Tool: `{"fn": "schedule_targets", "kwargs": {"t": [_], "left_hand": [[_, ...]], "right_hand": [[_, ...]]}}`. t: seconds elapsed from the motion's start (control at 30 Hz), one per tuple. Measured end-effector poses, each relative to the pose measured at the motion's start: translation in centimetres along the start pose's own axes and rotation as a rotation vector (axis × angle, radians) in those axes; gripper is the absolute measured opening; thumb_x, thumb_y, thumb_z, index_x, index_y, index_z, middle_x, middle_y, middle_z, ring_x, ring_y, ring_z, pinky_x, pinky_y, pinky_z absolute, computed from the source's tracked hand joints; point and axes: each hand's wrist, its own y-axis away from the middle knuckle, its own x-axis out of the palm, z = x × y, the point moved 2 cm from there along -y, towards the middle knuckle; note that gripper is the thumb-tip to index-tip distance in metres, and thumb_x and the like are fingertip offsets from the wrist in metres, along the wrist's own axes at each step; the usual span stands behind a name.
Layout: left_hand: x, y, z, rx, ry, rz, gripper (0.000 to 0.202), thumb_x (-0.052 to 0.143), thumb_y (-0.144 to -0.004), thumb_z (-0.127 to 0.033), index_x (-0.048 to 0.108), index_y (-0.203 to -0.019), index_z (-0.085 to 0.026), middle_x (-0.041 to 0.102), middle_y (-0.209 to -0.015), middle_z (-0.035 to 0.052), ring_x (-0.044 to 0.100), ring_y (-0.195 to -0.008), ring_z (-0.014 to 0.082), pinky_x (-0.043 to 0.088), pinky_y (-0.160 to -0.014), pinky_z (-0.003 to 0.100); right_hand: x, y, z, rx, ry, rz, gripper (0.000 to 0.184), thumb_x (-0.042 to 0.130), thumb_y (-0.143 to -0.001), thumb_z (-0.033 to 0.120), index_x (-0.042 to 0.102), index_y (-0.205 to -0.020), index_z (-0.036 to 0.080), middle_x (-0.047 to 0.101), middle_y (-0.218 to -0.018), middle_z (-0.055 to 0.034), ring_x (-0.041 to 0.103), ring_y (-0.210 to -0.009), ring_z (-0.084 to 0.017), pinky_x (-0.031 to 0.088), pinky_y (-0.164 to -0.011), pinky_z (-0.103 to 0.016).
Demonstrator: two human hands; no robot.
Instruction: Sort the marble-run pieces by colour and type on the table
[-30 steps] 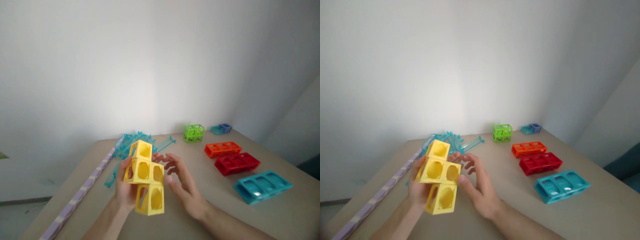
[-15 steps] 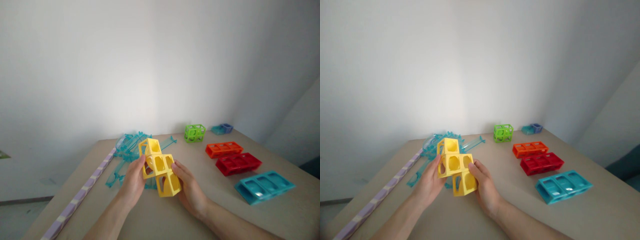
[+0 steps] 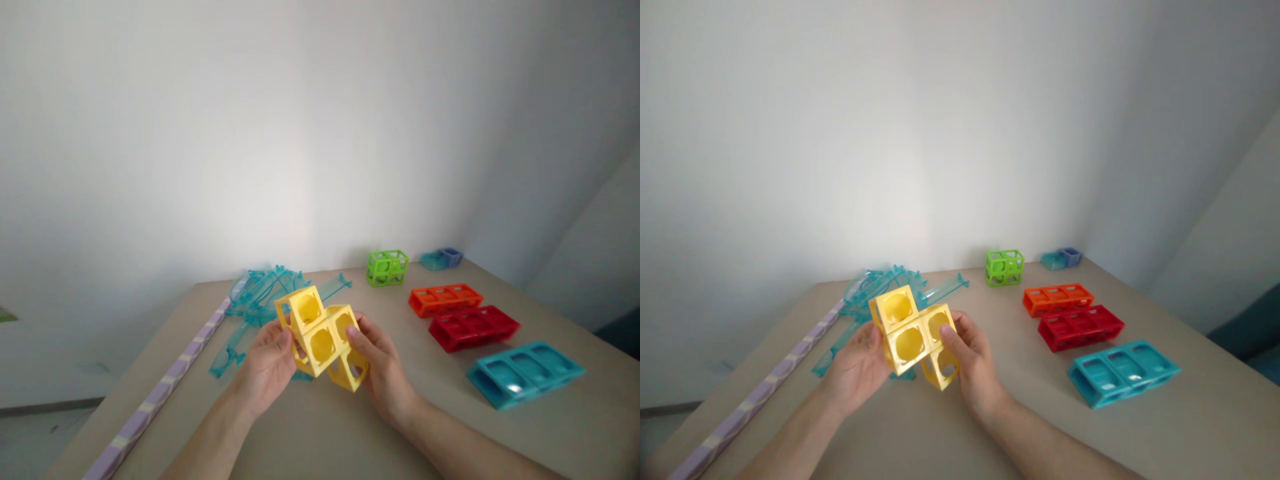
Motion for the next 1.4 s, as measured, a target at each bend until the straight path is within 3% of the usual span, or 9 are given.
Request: {"fn": "schedule_targets", "kwargs": {"t": [0.2,1.03,1.23,1.4], "left_hand": [[0.3,-0.1,-0.2,0.039,-0.023,-0.009,0.029,0.083,-0.067,-0.032,0.074,-0.089,-0.015,0.075,-0.094,0.0085,0.066,-0.101,0.0282,0.050,-0.091,0.039],[0.3,-0.2,-0.1,0.006,-0.014,0.003,0.027,0.082,-0.069,-0.028,0.072,-0.090,-0.014,0.074,-0.098,0.0101,0.066,-0.103,0.0275,0.051,-0.092,0.039],[0.0,-0.1,-0.1,0.026,-0.062,0.016,0.025,0.083,-0.067,-0.024,0.071,-0.087,-0.016,0.072,-0.090,0.0065,0.067,-0.091,0.0228,0.052,-0.080,0.032],[0.0,-0.2,-0.2,0.050,-0.046,-0.010,0.018,0.076,-0.075,-0.022,0.070,-0.090,-0.016,0.070,-0.089,0.0049,0.064,-0.074,0.0142,0.051,-0.073,0.027]], "right_hand": [[-0.3,-0.2,0.1,-0.018,0.029,-0.007,0.033,0.071,-0.079,0.044,0.064,-0.097,0.018,0.067,-0.085,-0.0060,0.061,-0.070,-0.017,0.047,-0.057,-0.024],[-0.4,-0.7,0.5,-0.131,0.134,-0.077,0.034,0.074,-0.075,0.046,0.064,-0.091,0.018,0.066,-0.075,-0.0015,0.057,-0.059,-0.013,0.045,-0.051,-0.023],[-1.9,-2.0,0.8,-0.147,0.104,-0.257,0.037,0.078,-0.071,0.043,0.063,-0.093,0.018,0.067,-0.080,-0.0020,0.061,-0.065,-0.015,0.046,-0.058,-0.025],[-2.2,-2.3,1.2,-0.092,-0.013,-0.250,0.034,0.076,-0.073,0.043,0.064,-0.092,0.018,0.067,-0.076,-0.0014,0.060,-0.059,-0.015,0.044,-0.053,-0.024]]}}
